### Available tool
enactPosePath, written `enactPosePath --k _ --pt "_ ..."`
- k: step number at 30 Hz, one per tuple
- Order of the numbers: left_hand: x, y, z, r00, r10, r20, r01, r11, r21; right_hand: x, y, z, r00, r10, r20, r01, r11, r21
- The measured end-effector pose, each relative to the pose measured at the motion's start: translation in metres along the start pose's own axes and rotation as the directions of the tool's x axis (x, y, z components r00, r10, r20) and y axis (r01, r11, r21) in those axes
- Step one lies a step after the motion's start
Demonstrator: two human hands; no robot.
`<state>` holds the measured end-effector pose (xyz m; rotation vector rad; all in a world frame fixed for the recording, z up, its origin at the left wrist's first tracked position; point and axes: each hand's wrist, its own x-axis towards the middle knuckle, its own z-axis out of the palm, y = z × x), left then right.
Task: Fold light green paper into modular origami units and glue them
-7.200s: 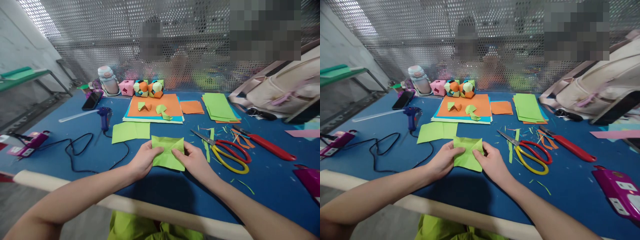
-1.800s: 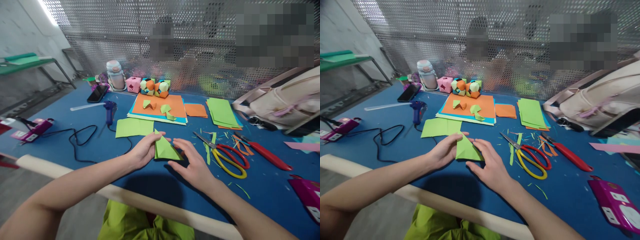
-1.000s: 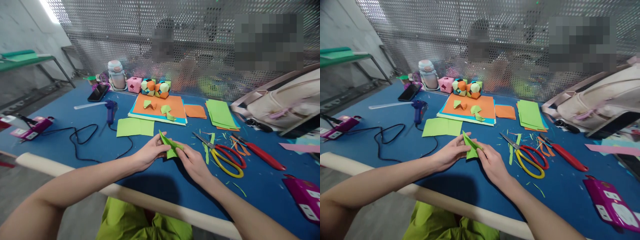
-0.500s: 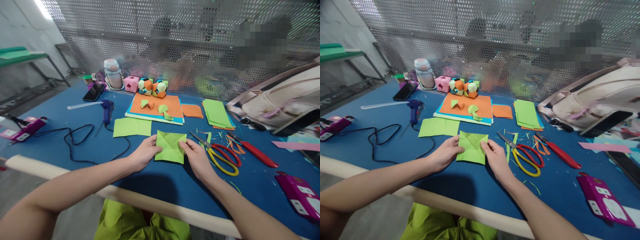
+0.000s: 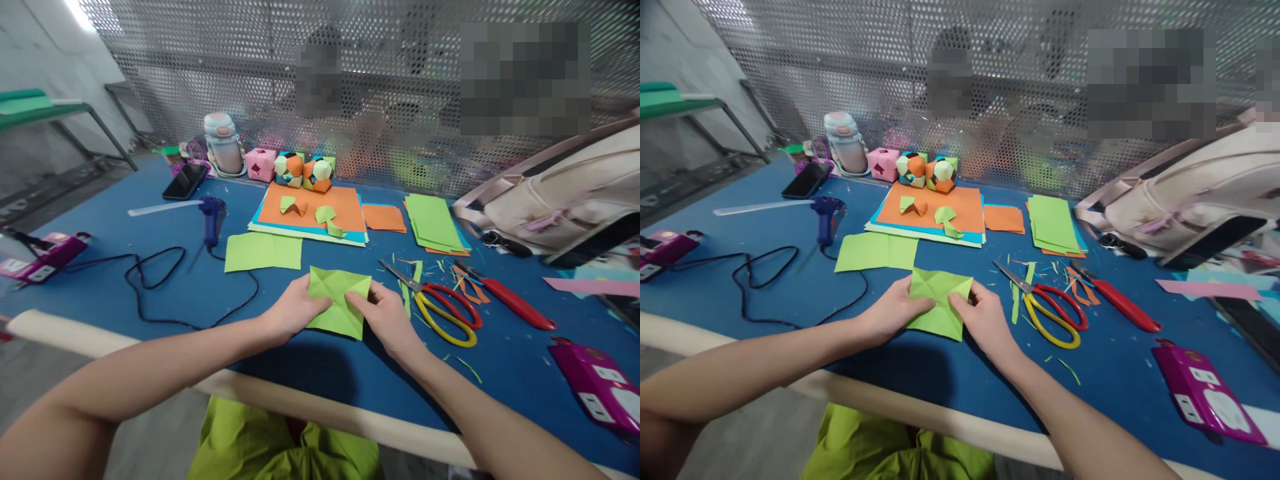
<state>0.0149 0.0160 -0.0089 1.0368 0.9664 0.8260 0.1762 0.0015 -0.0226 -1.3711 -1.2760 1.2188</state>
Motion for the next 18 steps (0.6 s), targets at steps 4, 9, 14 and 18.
enactPosePath --k 4,9,14,18 --pt "-0.0019 0.0014 0.0026 0.998 0.067 -0.02 -0.066 0.996 0.057 -0.0029 -0.0034 0.0016 1.0 -0.016 -0.008 0.015 0.996 -0.084" --pt "-0.0036 0.0029 0.0056 0.986 0.153 -0.059 -0.147 0.985 0.093 -0.0051 -0.0064 0.0038 0.997 -0.034 -0.069 0.022 0.986 -0.168" --pt "-0.0055 0.0045 0.0062 0.98 0.182 -0.079 -0.172 0.978 0.119 -0.0041 -0.0052 0.0035 0.999 -0.038 -0.027 0.036 0.997 -0.063" --pt "-0.0059 0.0049 0.0052 0.98 0.159 -0.124 -0.145 0.983 0.115 -0.0039 -0.0035 0.0035 1.0 -0.026 -0.008 0.026 1.0 -0.013"
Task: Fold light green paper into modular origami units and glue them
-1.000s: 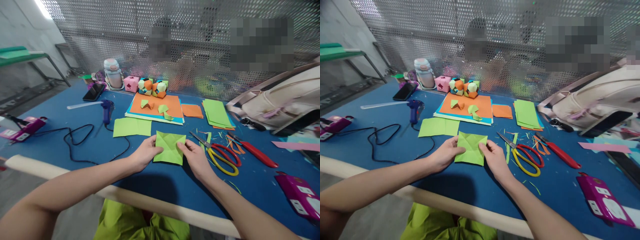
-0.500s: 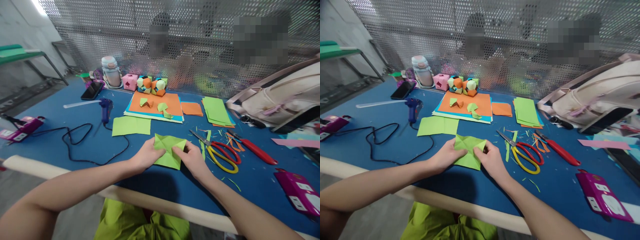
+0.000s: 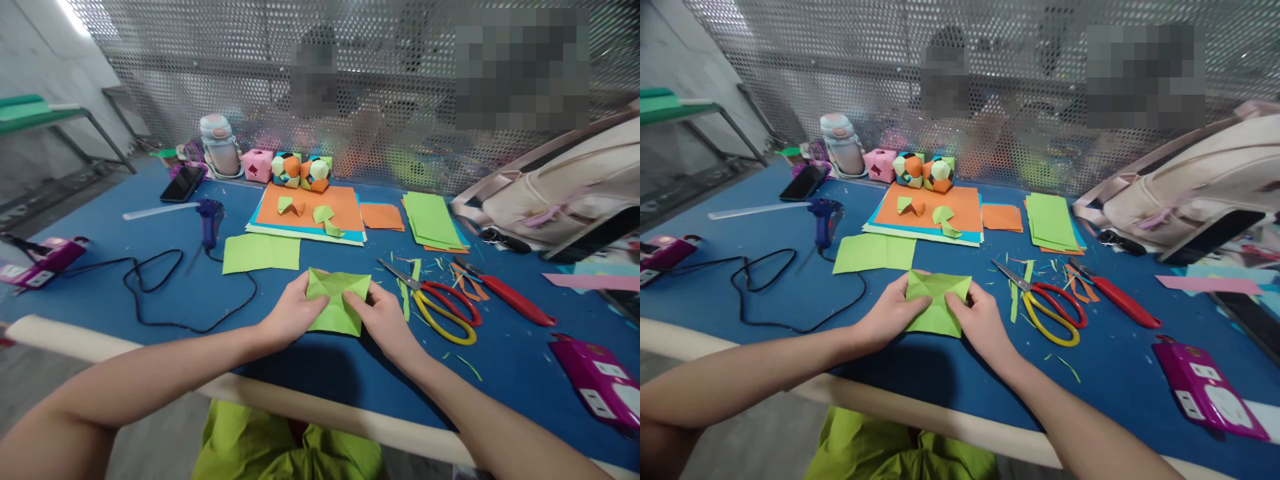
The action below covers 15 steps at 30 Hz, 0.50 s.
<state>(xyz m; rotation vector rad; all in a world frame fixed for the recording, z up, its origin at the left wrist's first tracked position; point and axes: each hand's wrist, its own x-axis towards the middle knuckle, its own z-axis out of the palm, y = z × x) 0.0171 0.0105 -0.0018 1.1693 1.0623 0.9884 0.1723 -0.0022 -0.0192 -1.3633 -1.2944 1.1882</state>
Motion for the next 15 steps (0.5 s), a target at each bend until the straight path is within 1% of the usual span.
enactPosePath --k 7,11,15 --pt "0.0008 -0.0024 0.0005 0.997 -0.081 0.015 0.082 0.995 -0.061 -0.0015 0.0016 -0.0003 1.0 0.002 -0.011 -0.002 1.0 -0.023" --pt "0.0016 -0.005 -0.0008 0.991 -0.122 0.061 0.132 0.971 -0.199 -0.0013 0.0014 -0.0004 1.0 -0.007 -0.002 0.007 1.0 -0.015" --pt "0.0048 -0.0074 -0.0037 0.995 -0.095 0.034 0.101 0.935 -0.341 -0.0011 0.0001 0.0005 1.0 -0.01 0.005 0.01 1.0 -0.019"
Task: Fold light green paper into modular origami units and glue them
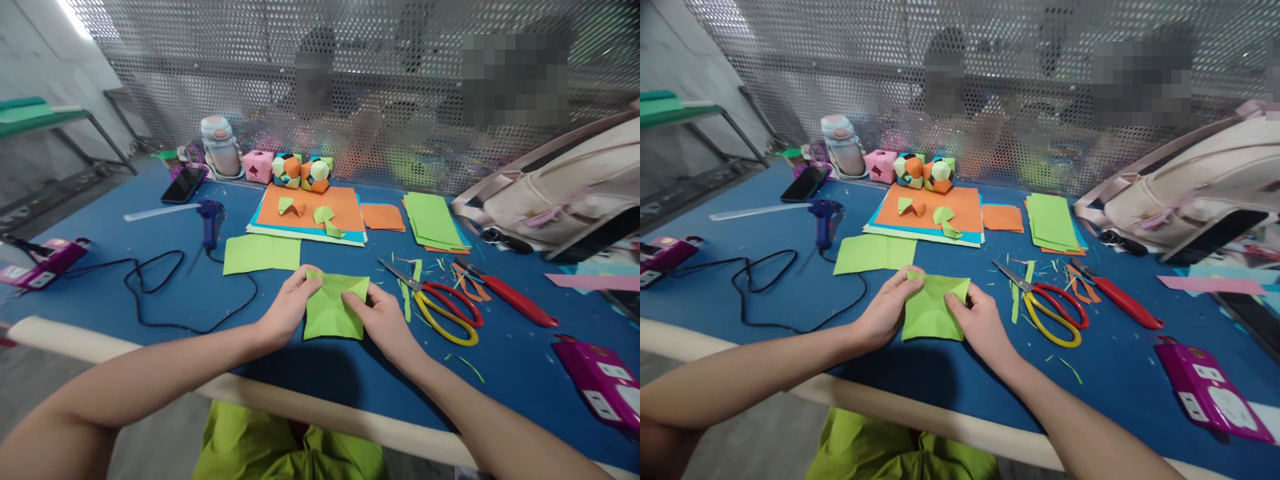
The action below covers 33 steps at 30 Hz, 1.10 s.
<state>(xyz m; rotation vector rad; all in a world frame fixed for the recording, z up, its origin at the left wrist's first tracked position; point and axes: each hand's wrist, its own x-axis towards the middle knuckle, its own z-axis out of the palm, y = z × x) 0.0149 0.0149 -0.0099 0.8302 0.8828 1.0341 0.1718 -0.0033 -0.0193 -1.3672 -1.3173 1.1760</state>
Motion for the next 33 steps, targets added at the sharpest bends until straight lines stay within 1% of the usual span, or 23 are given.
enactPosePath --k 6,14,17,23,25,28,31,33 --pt "0.003 0.005 0.0 1.0 0.023 -0.006 -0.024 0.995 -0.1 -0.001 0.0 0.001 1.0 -0.023 0.012 0.023 1.0 -0.017" --pt "0.004 0.008 0.001 0.998 -0.02 -0.053 0.008 0.974 -0.225 0.0 0.0 0.0 0.999 -0.024 -0.038 0.023 0.999 -0.029" --pt "0.005 0.008 0.001 0.998 -0.019 -0.056 0.005 0.971 -0.239 -0.001 -0.001 0.0 0.999 -0.029 -0.042 0.027 0.998 -0.049" --pt "0.007 0.011 -0.001 0.997 0.01 -0.073 -0.025 0.976 -0.215 -0.001 0.0 0.0 0.998 -0.049 -0.051 0.045 0.996 -0.074" --pt "0.006 0.01 -0.001 0.998 0.011 -0.064 -0.025 0.974 -0.224 -0.001 0.001 0.0 0.997 -0.052 -0.052 0.048 0.997 -0.067" --pt "0.004 0.01 0.001 0.999 -0.02 -0.038 0.009 0.96 -0.28 0.0 0.002 0.0 0.996 -0.06 -0.062 0.057 0.997 -0.051" --pt "0.002 0.01 0.004 0.999 -0.039 0.01 0.04 0.941 -0.336 0.0 0.002 0.0 0.993 -0.074 -0.09 0.071 0.997 -0.038" --pt "0.001 0.01 0.006 0.999 -0.041 0.027 0.048 0.938 -0.342 -0.001 0.002 0.0 0.991 -0.081 -0.105 0.078 0.996 -0.037"
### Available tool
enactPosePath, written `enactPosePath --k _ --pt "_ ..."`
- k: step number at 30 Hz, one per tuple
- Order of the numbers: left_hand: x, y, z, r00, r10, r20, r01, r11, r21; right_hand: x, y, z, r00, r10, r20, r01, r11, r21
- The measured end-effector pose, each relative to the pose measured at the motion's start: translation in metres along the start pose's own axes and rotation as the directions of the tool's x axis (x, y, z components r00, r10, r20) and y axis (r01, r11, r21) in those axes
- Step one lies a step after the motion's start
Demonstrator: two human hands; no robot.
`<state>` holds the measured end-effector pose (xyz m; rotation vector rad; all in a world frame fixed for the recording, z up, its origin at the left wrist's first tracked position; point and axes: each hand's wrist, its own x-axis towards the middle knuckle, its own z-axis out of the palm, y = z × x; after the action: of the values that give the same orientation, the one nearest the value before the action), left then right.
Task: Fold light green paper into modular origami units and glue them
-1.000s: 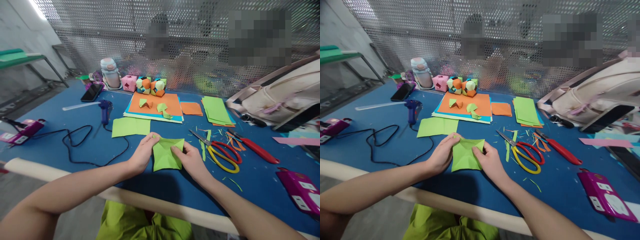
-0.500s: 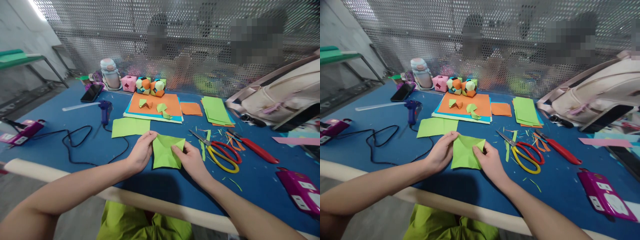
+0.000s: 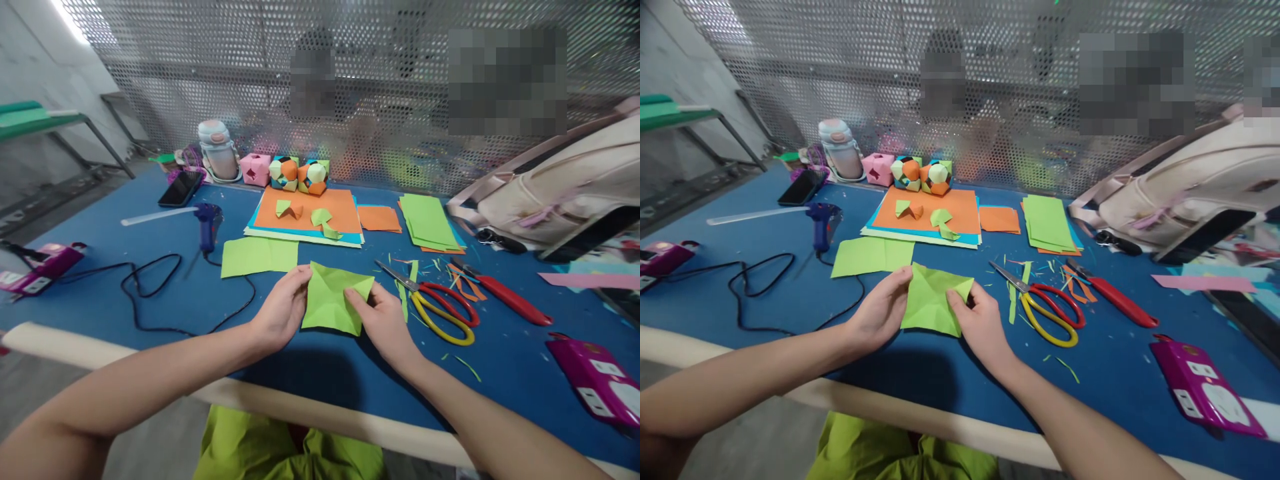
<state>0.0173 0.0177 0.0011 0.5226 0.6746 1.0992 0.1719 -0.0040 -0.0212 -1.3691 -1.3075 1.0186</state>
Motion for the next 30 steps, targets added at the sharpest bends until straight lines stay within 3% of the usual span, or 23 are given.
enactPosePath --k 8,18,24,30 --pt "0.0 -0.002 -0.004 0.997 -0.035 -0.072 0.041 0.995 0.087 -0.001 0.001 0.003 0.999 0.018 0.047 -0.02 1.0 0.023" --pt "-0.006 0.0 0.002 0.998 -0.019 -0.053 0.028 0.985 0.168 -0.002 0.002 0.002 0.999 -0.007 0.032 0.007 1.0 0.008" --pt "-0.005 -0.003 0.002 0.999 -0.016 -0.05 0.023 0.99 0.137 -0.002 0.002 0.002 1.0 0.02 0.021 -0.02 1.0 -0.005" --pt "0.004 -0.004 -0.004 0.989 -0.099 -0.105 0.107 0.992 0.066 -0.002 0.004 0.001 0.998 -0.052 -0.028 0.049 0.995 -0.091"
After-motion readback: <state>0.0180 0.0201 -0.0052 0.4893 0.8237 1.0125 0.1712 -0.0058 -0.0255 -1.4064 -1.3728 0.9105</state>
